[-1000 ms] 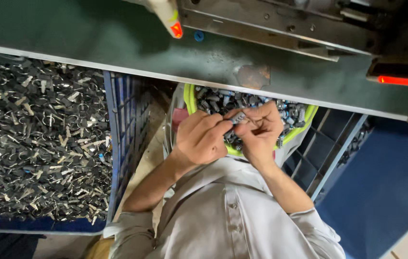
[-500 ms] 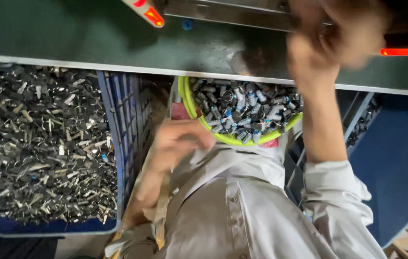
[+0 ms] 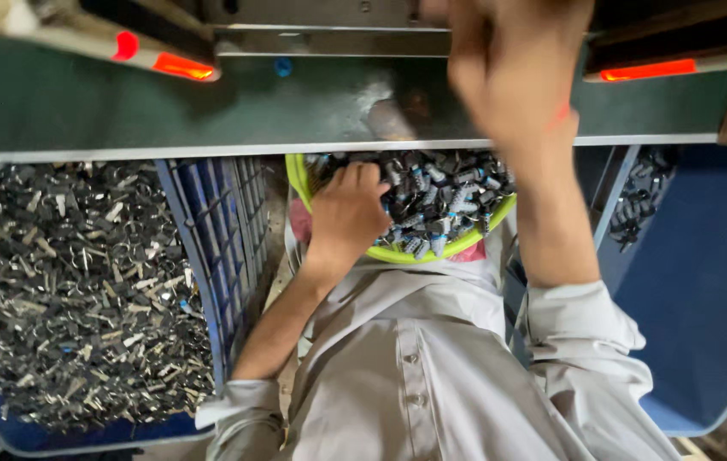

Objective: The person scoops small connector housings from a large blue bin into a round tray on their lap, inspects and orients each part by hand, and places it into a benchtop press machine, operating the press and moving finished parts into a nearby box.

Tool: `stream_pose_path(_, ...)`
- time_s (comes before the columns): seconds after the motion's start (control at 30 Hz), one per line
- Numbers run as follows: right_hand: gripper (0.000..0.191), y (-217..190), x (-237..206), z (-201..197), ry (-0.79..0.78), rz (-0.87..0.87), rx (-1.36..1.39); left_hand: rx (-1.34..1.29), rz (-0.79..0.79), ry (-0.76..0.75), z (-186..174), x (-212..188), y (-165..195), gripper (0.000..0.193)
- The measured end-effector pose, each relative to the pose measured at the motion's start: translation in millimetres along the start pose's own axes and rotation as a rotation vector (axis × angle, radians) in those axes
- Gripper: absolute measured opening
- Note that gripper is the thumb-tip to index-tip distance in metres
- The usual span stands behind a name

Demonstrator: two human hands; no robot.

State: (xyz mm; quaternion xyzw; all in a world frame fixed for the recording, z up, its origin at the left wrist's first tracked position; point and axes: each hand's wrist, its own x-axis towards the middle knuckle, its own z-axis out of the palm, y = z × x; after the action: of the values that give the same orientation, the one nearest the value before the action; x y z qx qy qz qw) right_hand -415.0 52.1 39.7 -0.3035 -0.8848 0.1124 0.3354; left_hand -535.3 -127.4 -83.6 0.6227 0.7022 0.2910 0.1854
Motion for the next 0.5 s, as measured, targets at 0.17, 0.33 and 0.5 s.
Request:
stream_pose_path(0.17, 0.017, -43, -78, 4, 0.009, 0.001, 0.292, -0.127, -0.145, 0.021, -22, -20, -2, 0.011)
stream_pose_path(0.33, 0.028, -55, -142, 39, -0.113, 0.213, 0.369, -0.785, -0.457, -0.092, -47, -13, 14, 0.014)
stream_pose_path(0.5, 0.024, -56, -146, 30, -0.033, 0.279, 0.495, -0.592, 0.174, 0.196, -80, 1, 31, 0.032)
